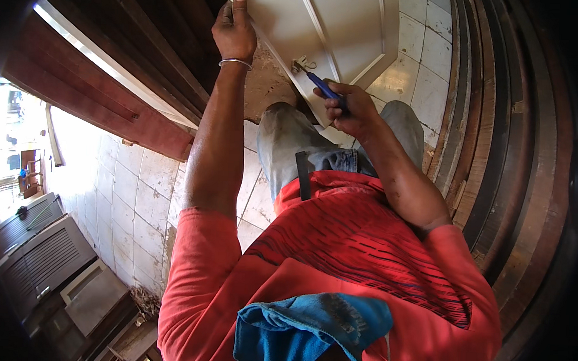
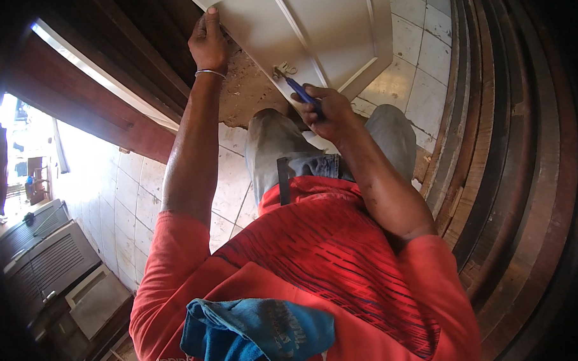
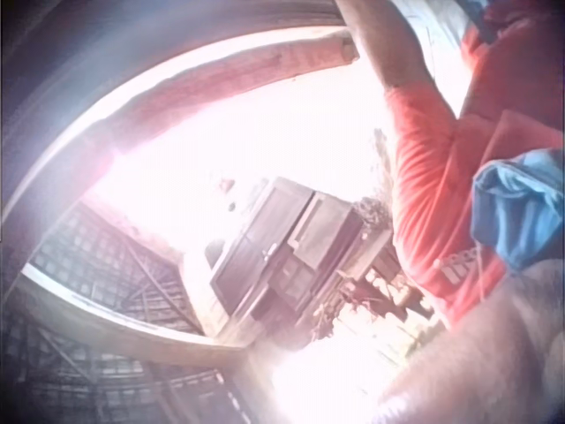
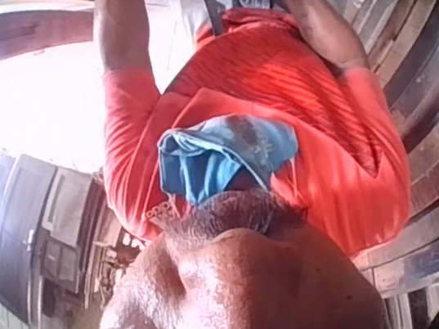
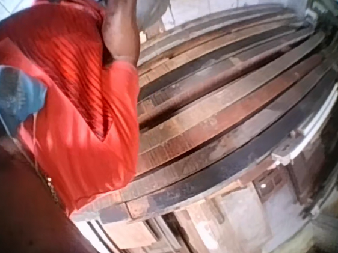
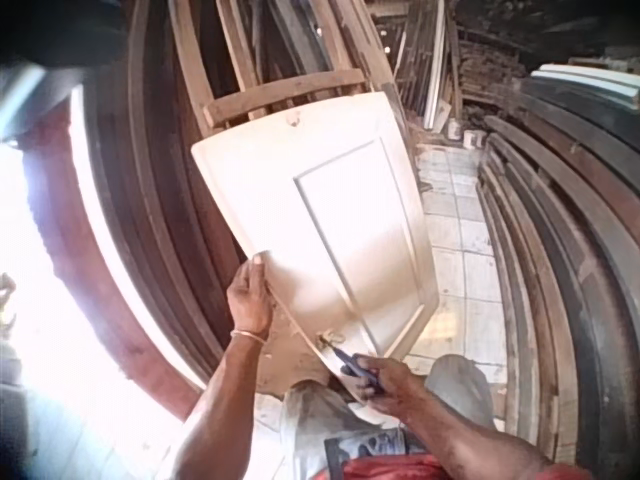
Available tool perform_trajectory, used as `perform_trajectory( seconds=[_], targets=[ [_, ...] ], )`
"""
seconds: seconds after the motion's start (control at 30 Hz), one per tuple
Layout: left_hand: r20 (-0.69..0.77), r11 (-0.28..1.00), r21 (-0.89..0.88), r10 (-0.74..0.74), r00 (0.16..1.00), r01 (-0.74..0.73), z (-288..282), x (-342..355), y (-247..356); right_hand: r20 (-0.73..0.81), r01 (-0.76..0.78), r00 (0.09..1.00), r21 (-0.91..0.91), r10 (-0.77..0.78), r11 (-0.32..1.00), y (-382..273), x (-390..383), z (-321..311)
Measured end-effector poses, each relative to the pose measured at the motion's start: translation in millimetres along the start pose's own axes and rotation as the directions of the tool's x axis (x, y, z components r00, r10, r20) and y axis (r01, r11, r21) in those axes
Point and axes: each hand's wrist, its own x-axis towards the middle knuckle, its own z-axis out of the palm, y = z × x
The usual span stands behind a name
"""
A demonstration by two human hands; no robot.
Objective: The person removes a hinge from a white cabinet door and then uses a hammer to drive a nail into a wooden frame.
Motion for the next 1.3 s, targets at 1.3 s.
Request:
perform_trajectory(
  seconds=[1.3],
  targets=[
    [-0.109, 0.989, 0.082, 0.133, 0.985, -0.124, 10.3, 8.9, -16.5, 0.023, -0.18, 0.983, -0.098, 0.183, 0.979, -13.9, 23.6, 13.5]
  ],
)
